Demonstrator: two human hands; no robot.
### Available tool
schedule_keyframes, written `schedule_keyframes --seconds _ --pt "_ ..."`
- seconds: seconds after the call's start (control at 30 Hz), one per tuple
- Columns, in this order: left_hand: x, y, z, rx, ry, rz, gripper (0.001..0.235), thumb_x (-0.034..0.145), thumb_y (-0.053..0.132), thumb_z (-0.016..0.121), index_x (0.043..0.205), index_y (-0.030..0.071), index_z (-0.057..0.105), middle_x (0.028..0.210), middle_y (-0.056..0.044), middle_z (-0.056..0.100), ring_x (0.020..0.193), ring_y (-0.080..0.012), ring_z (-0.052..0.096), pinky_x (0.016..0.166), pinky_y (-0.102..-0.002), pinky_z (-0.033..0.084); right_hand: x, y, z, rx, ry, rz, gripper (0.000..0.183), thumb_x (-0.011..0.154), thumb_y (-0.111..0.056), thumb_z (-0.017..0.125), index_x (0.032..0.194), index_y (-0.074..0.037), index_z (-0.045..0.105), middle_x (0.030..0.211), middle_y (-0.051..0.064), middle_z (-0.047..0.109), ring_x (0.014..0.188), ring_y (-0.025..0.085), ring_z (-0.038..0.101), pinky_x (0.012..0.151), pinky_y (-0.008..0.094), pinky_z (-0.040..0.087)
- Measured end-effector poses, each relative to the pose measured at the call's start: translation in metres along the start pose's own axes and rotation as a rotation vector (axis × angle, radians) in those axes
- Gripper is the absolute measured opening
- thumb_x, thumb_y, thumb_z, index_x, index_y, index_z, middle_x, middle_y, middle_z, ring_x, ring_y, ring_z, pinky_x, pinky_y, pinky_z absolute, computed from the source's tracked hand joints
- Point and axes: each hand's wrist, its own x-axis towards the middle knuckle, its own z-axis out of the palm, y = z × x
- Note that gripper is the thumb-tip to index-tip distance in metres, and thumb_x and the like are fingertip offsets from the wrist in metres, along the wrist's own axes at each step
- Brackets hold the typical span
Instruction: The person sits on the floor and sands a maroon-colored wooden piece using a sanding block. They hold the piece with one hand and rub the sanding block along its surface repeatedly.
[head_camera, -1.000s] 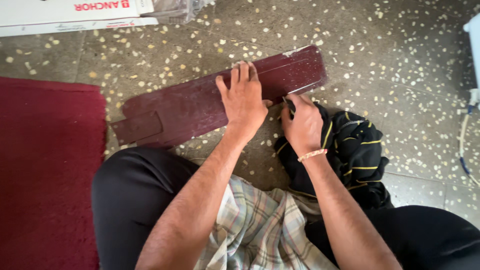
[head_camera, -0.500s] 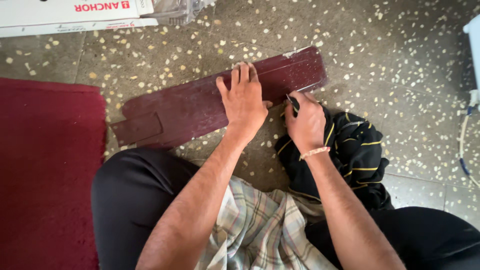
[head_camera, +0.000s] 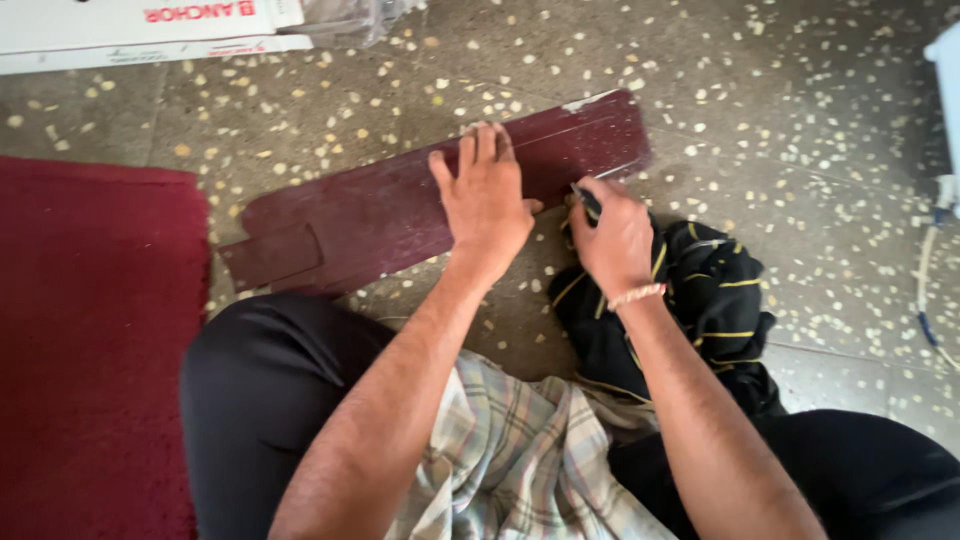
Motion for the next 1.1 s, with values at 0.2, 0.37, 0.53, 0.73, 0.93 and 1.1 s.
schedule_keyframes --seconds 0.2,0.37,0.53,0.73,0.93,1.1 --pt "0.000 -0.001 -0.012 -0.014 -0.016 -0.002 0.102 0.069 0.044 0.091 0.148 -0.001 0.044 0.146 -0.011 0.045 0.140 -0.0265 0.038 0.115 -0.063 0.022 0.018 0.010 -0.029 -0.010 -0.113 -0.061 0.018 0.091 -0.014 0.073 0.105 -0.003 0.074 0.099 0.020 0.075 0.091 0.038 0.073 0.081 0.043 0.058" --pt "-0.001 -0.002 -0.013 -0.041 -0.018 0.052 0.126 0.056 0.050 0.095 0.153 0.003 0.031 0.147 -0.012 0.043 0.142 -0.0279 0.035 0.117 -0.063 0.016 -0.013 0.023 -0.090 0.098 -0.292 0.132 0.031 0.093 -0.025 0.073 0.116 -0.004 0.074 0.107 0.016 0.077 0.095 0.023 0.074 0.083 0.035 0.055" --pt "0.001 -0.004 -0.005 0.003 0.007 0.177 0.133 0.057 0.053 0.095 0.159 0.007 0.023 0.146 -0.012 0.048 0.141 -0.0276 0.041 0.118 -0.065 0.015 -0.019 0.035 -0.100 0.195 -0.182 0.166 0.030 0.095 -0.023 0.073 0.117 -0.001 0.072 0.106 0.015 0.077 0.097 0.021 0.073 0.086 0.034 0.054" --pt "-0.001 -0.010 -0.004 0.061 -0.002 0.234 0.125 0.062 0.053 0.093 0.158 0.008 0.028 0.146 -0.010 0.049 0.138 -0.0265 0.044 0.119 -0.068 0.010 0.004 0.035 -0.078 0.351 -0.158 0.218 0.026 0.096 -0.019 0.070 0.115 -0.001 0.068 0.094 0.011 0.074 0.083 0.017 0.069 0.076 0.033 0.054" --pt "-0.008 -0.010 -0.016 0.118 -0.081 0.211 0.122 0.060 0.050 0.094 0.156 0.006 0.032 0.150 -0.009 0.046 0.139 -0.0258 0.042 0.119 -0.066 0.006 0.004 0.019 -0.066 0.423 -0.280 0.156 0.020 0.099 -0.016 0.066 0.112 -0.001 0.064 0.091 0.008 0.070 0.081 0.014 0.064 0.074 0.032 0.051" --pt "-0.010 -0.015 -0.037 -0.080 -0.166 0.316 0.127 0.048 0.043 0.100 0.153 0.006 0.040 0.156 -0.013 0.042 0.141 -0.0322 0.035 0.118 -0.053 0.014 -0.003 -0.011 -0.063 0.979 -0.329 0.397 0.018 0.104 -0.012 0.062 0.119 -0.003 0.060 0.104 0.002 0.063 0.090 0.010 0.055 0.075 0.028 0.045"
